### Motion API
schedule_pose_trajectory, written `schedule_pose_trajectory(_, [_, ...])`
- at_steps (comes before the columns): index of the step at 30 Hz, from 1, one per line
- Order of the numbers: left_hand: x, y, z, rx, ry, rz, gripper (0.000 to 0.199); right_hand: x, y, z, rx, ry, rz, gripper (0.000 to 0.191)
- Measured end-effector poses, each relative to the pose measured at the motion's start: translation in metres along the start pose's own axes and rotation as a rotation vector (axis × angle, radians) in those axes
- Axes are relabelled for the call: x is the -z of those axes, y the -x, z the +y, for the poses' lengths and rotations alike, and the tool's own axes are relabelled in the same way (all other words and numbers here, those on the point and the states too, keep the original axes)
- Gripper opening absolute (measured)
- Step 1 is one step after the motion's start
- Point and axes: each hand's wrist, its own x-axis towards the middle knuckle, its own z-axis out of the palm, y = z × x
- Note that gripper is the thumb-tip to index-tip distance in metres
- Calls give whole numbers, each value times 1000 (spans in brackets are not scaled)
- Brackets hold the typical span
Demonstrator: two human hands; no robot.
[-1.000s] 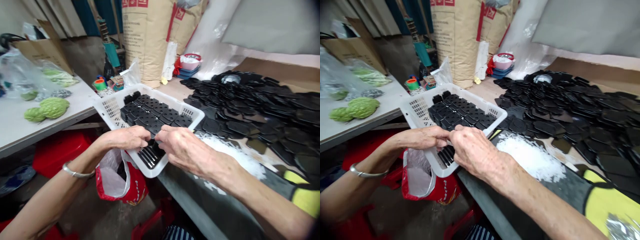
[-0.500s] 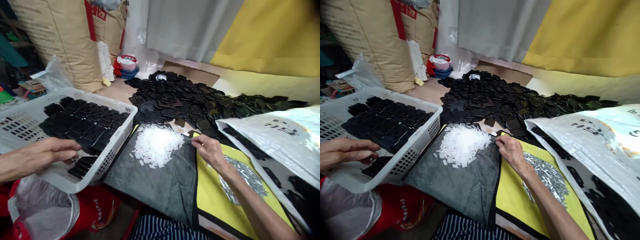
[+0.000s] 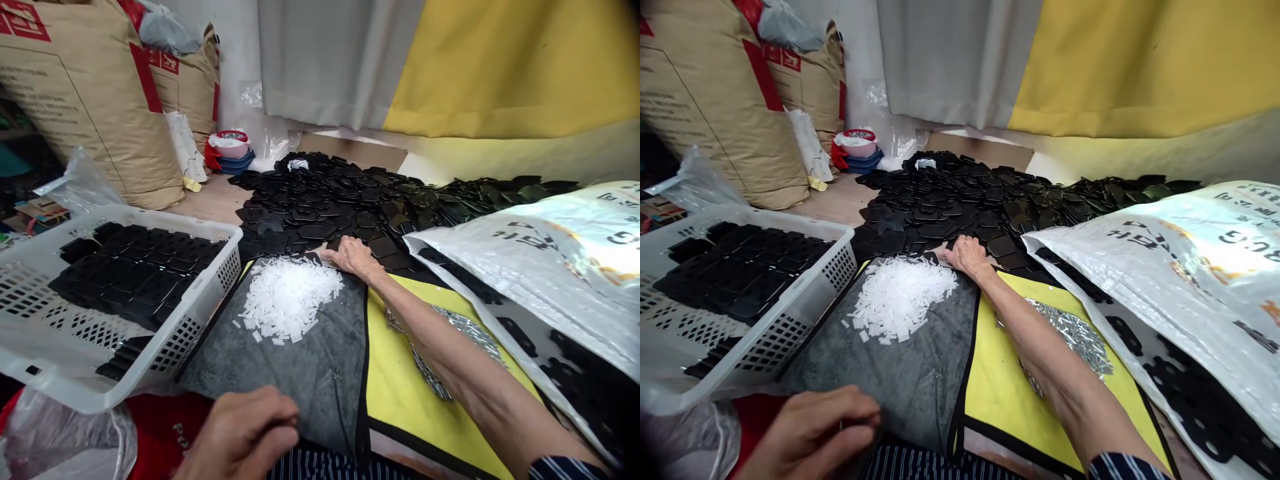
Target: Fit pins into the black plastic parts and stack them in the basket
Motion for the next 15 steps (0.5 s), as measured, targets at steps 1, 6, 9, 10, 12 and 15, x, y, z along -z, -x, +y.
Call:
schedule_pose_trajectory(1, [-12,-10,4,71,81,46,18,-6,-4,-4,-24,8,12,63])
schedule_pose_trajectory(6, [-55,-33,9,140,430,-3,18,-25,-23,-5,-81,4,48,54])
schedule_pose_trajectory(9, [-60,-36,7,202,562,0,14,-23,-35,1,-109,-29,31,48])
schedule_pose_trajectory(10, [-59,-38,7,213,604,9,14,-22,-40,2,-134,-42,23,46])
schedule_pose_trajectory(12, [-55,-42,7,206,663,29,12,-18,-50,1,-213,-71,8,49])
schedule_pose_trajectory(15, [-50,-50,9,170,655,91,10,-12,-66,-4,-358,-117,-39,62])
